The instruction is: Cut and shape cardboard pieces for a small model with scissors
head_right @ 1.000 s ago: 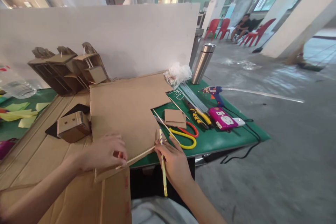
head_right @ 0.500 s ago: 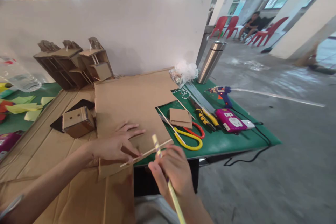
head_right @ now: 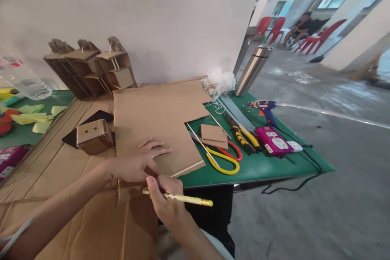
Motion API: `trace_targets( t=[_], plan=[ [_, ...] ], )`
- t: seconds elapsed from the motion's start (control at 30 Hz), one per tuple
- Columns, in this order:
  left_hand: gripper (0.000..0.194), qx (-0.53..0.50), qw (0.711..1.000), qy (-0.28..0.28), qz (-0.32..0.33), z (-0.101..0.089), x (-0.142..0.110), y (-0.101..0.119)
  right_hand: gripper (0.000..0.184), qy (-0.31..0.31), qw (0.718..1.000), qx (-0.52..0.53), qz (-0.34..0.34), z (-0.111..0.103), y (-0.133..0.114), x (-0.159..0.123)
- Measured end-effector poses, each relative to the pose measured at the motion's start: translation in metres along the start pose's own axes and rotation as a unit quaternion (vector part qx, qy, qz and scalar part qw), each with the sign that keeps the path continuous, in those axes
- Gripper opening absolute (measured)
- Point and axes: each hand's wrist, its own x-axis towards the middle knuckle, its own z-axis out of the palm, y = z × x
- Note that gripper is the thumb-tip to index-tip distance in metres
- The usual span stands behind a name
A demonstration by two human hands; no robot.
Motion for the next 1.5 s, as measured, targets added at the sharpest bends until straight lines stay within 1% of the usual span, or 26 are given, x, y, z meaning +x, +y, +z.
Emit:
trace_targets(
  t=[0.17,0.33,0.53,0.63,0.83,0.97,1.1,1.37,1.5],
  plan=[
    [0.019,0.016,1.000,-0.006,-0.002,0.0013,0.0010,-0.0004,0.051,0.026,0.999,-0.030,-0.012,0.0027,0.0017,-0.0008],
    [0.017,0.026,1.000,-0.006,-0.002,0.0022,0.0010,-0.0004,0.050,0.036,0.998,-0.048,-0.034,0.0031,0.0026,0.0006],
    [0.019,0.026,0.999,-0.017,-0.009,-0.0014,0.0007,0.0028,0.047,0.043,0.994,-0.063,-0.076,0.0028,-0.0009,0.0027],
    [0.019,0.028,0.999,-0.020,-0.016,-0.0022,0.0015,0.0036,0.046,0.053,0.993,-0.066,-0.083,0.0030,-0.0025,0.0031],
    [0.028,0.030,0.999,-0.030,-0.012,-0.0021,0.0026,0.0018,0.045,0.075,0.987,-0.071,-0.120,0.0041,-0.0029,0.0038],
    [0.025,0.032,0.999,-0.033,-0.013,-0.0023,0.0023,0.0004,0.044,0.078,0.988,-0.067,-0.118,0.0044,-0.0018,0.0038],
    [0.027,0.038,0.999,-0.030,-0.011,-0.0018,0.0018,0.0002,0.045,0.084,0.986,-0.067,-0.130,0.0053,-0.0011,0.0033],
    [0.025,0.042,0.999,-0.026,-0.016,-0.0033,0.0007,0.0033,0.046,0.074,0.990,-0.060,-0.103,0.0052,-0.0006,0.0027],
    [0.028,0.038,0.999,-0.014,-0.008,-0.0041,0.0010,0.0049,0.048,0.049,0.995,-0.046,-0.078,0.0019,-0.0017,-0.0020]
  ],
)
